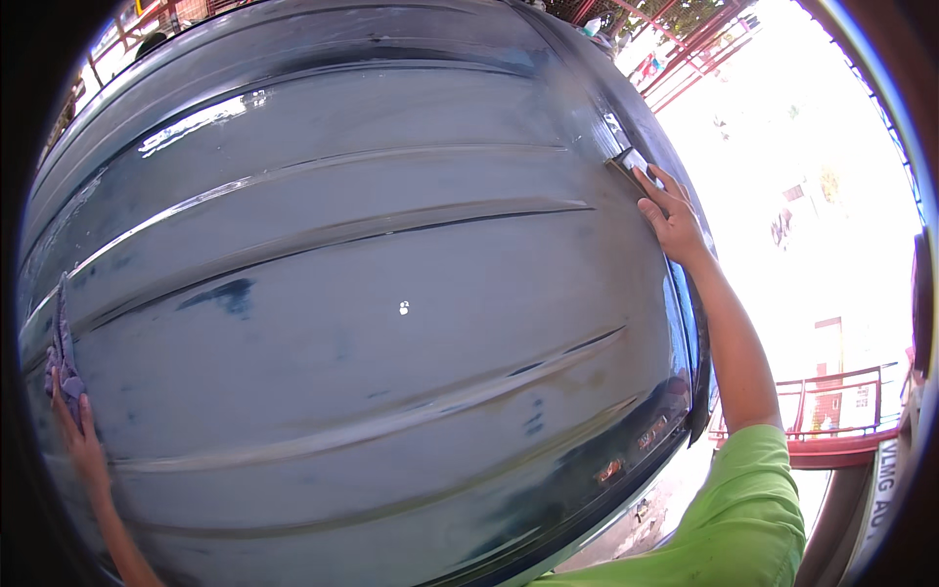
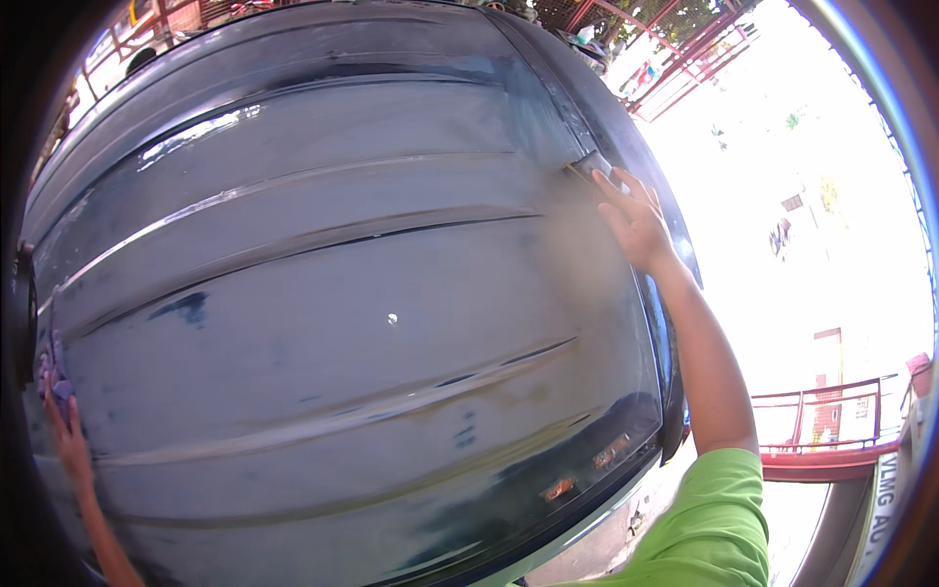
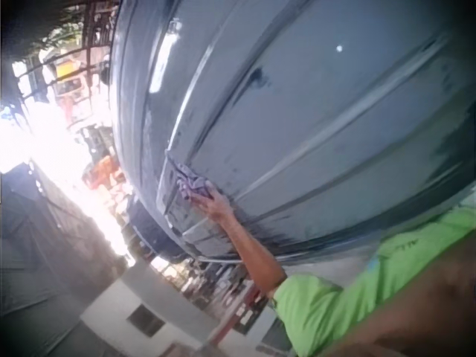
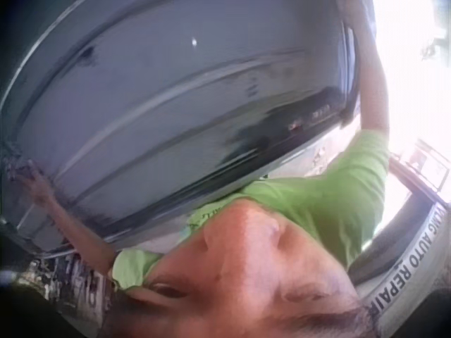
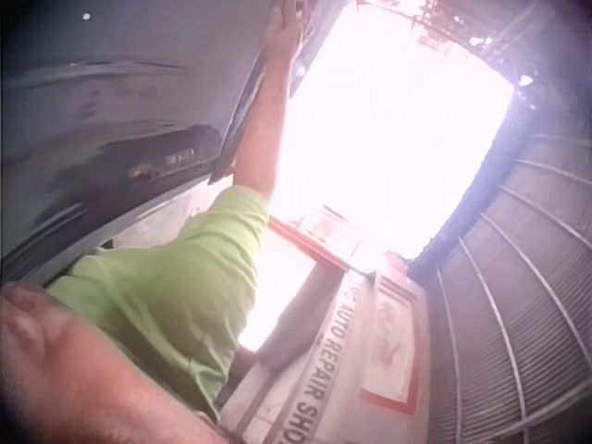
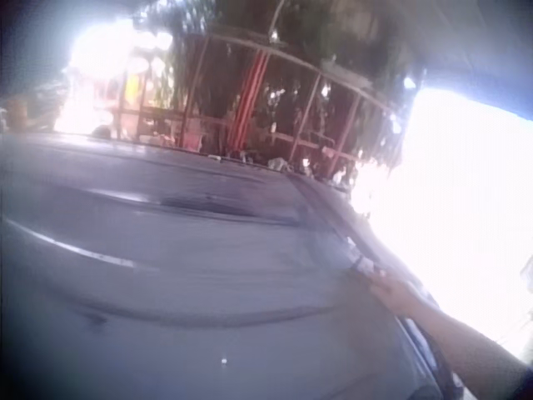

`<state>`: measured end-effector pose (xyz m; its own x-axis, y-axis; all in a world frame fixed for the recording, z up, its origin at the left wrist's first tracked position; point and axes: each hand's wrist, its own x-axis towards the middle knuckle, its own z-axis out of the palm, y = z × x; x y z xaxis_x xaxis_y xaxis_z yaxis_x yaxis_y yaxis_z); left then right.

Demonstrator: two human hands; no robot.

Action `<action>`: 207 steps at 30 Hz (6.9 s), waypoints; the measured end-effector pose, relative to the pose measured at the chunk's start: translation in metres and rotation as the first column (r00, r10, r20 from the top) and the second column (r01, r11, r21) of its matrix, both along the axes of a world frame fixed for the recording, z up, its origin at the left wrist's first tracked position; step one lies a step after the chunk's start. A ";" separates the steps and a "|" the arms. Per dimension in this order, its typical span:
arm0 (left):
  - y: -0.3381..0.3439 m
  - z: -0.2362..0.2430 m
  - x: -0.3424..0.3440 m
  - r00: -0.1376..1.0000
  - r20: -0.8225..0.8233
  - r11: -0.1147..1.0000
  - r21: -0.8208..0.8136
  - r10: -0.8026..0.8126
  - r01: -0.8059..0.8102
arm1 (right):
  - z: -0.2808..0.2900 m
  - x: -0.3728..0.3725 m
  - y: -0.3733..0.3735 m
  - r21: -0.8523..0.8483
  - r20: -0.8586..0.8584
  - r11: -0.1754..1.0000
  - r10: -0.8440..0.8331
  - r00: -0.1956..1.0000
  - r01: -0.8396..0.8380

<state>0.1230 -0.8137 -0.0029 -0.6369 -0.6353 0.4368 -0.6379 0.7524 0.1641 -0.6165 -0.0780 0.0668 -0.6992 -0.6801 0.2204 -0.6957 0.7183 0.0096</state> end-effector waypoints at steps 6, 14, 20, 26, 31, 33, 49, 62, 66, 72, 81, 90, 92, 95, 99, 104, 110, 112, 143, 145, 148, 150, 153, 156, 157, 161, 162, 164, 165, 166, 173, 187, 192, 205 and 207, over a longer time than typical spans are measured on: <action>0.018 0.020 -0.009 0.992 0.105 0.996 -0.046 0.076 -0.071 | 0.005 -0.078 -0.113 -0.033 0.003 0.913 -0.407 0.914 0.406; 0.011 0.005 -0.012 0.997 0.073 0.998 -0.062 0.020 -0.015 | -0.008 0.008 -0.010 -0.044 -0.081 0.966 -0.256 0.963 0.254; 0.022 0.019 -0.014 0.992 0.099 0.996 -0.063 0.076 -0.070 | 0.005 -0.054 -0.109 -0.031 -0.055 0.889 -0.457 0.888 0.456; 0.032 0.019 -0.020 0.998 0.048 0.998 -0.040 0.040 -0.038 | 0.004 -0.054 -0.086 -0.021 0.006 0.922 -0.386 0.922 0.386; 0.027 0.017 -0.016 0.994 0.089 0.997 -0.042 0.067 -0.063 | -0.009 -0.040 -0.044 0.010 -0.002 0.945 -0.326 0.945 0.326; 0.031 0.022 -0.018 0.994 0.091 0.998 -0.049 0.055 -0.050 | -0.002 -0.066 -0.085 0.007 0.001 0.923 -0.385 0.923 0.385; 0.027 0.016 -0.006 0.970 0.157 0.978 -0.125 0.184 -0.165 | -0.007 -0.125 -0.114 -0.036 0.073 0.987 -0.157 0.985 0.160; 0.079 0.032 -0.054 0.950 0.160 0.962 -0.101 0.267 -0.253 | 0.005 0.049 -0.080 -0.149 -0.050 0.877 -0.468 0.882 0.457; 0.092 0.032 -0.063 0.942 0.145 0.952 -0.090 0.303 -0.292 | 0.007 0.186 -0.232 -0.442 -0.150 0.872 -0.301 0.942 0.209; 0.096 0.046 -0.069 0.922 0.198 0.942 -0.018 0.332 -0.336 | 0.009 0.421 -0.494 -0.505 -0.059 0.797 0.351 0.935 -0.331; 0.105 0.043 -0.066 0.934 0.207 0.951 0.041 0.292 -0.307 | 0.022 0.244 -0.220 -0.376 0.001 0.885 -0.295 0.955 0.274; 0.135 0.064 -0.075 0.981 0.033 0.981 -0.039 0.193 -0.192 | 0.022 0.186 -0.216 -0.205 0.017 0.785 -0.594 0.804 0.584; 0.135 0.075 -0.071 0.991 -0.046 0.992 0.019 0.124 -0.123 | 0.021 0.244 -0.295 -0.275 -0.096 0.917 -0.326 0.940 0.290; 0.136 0.088 -0.064 0.991 -0.099 0.989 0.127 0.086 -0.073 | 0.019 0.342 -0.398 -0.339 -0.095 0.918 0.184 0.978 -0.206; 0.137 0.084 -0.063 0.983 -0.087 0.984 0.092 0.159 -0.151 | 0.024 0.408 -0.404 -0.326 -0.009 0.848 0.439 0.899 -0.417; 0.119 0.071 -0.065 0.976 -0.206 0.981 -0.165 0.070 -0.105 | 0.028 0.325 -0.239 -0.280 0.016 0.959 0.054 0.998 -0.047; 0.231 0.074 -0.192 0.902 -0.389 0.968 0.082 -0.188 0.237 | 0.007 0.232 -0.104 -0.287 0.115 0.833 -0.460 0.881 0.473; 0.324 0.067 -0.263 0.935 -0.227 0.952 0.073 -0.274 0.296 | -0.006 0.213 -0.090 -0.308 0.050 0.845 -0.445 0.894 0.438; 0.313 0.056 0.125 0.933 -0.336 0.985 0.069 -0.128 0.159 | 0.031 0.369 -0.283 -0.165 -0.020 0.986 0.013 1.000 -0.016; 0.313 0.050 0.126 0.917 -0.378 0.981 0.091 -0.127 0.173 | 0.043 0.355 -0.253 0.023 -0.050 0.985 -0.172 0.984 0.174; 0.309 0.047 0.129 0.911 -0.390 0.975 0.107 -0.138 0.193 | 0.033 0.376 -0.301 0.029 -0.058 0.976 -0.212 0.976 0.214; 0.306 0.049 0.132 0.911 -0.373 0.974 0.066 -0.179 0.218 | 0.015 0.423 -0.385 -0.103 0.018 0.987 0.126 0.992 -0.123; 0.302 0.054 0.135 0.911 -0.351 0.970 0.024 -0.217 0.240 | 0.044 0.503 -0.488 0.026 0.157 0.989 0.138 0.978 -0.144; 0.301 0.056 0.137 0.928 -0.303 0.971 0.029 -0.217 0.237 | 0.033 0.477 -0.461 -0.101 0.010 0.945 0.313 0.950 -0.311; 0.300 0.056 0.137 0.929 -0.301 0.971 0.034 -0.215 0.236 | 0.032 0.453 -0.433 0.017 0.014 0.959 0.284 0.959 -0.284; 0.304 0.051 0.137 0.925 -0.329 0.973 0.060 -0.193 0.224 | 0.052 0.358 -0.258 -0.020 0.082 0.997 -0.073 0.994 0.075; 0.305 0.049 0.136 0.927 -0.332 0.974 0.080 -0.173 0.210 | 0.062 0.353 -0.234 0.017 -0.030 0.977 -0.211 0.977 0.212; 0.307 0.045 0.134 0.923 -0.336 0.974 0.059 -0.187 0.219 | 0.052 0.351 -0.243 0.016 -0.031 0.968 -0.249 0.968 0.249; 0.307 0.043 0.134 0.926 -0.336 0.976 0.068 -0.172 0.206 | 0.049 0.365 -0.261 0.014 -0.044 0.952 -0.305 0.951 0.306; 0.306 0.042 0.134 0.929 -0.345 0.982 0.077 -0.134 0.171 | 0.041 0.385 -0.299 -0.038 0.013 0.969 -0.242 0.970 0.242; 0.296 0.049 0.143 0.931 -0.271 0.966 0.024 -0.243 0.259 | 0.041 0.483 -0.469 -0.128 0.030 0.969 0.219 0.975 -0.214; 0.304 0.045 0.138 0.947 -0.285 0.982 0.066 -0.151 0.177 | 0.018 0.404 -0.323 -0.241 -0.125 0.970 0.003 0.992 -0.033; 0.298 0.047 0.142 0.942 -0.257 0.974 0.013 -0.214 0.225 | 0.008 0.505 -0.493 -0.292 -0.126 0.928 0.202 0.971 -0.231; 0.301 0.049 0.138 0.928 -0.355 0.963 0.189 -0.114 0.191 | 0.018 0.229 -0.078 -0.196 -0.071 0.843 -0.521 0.851 0.500; 0.319 0.062 0.109 0.839 -0.536 0.950 0.209 -0.089 0.234 | 0.010 0.238 -0.095 -0.250 -0.027 0.898 -0.381 0.924 0.363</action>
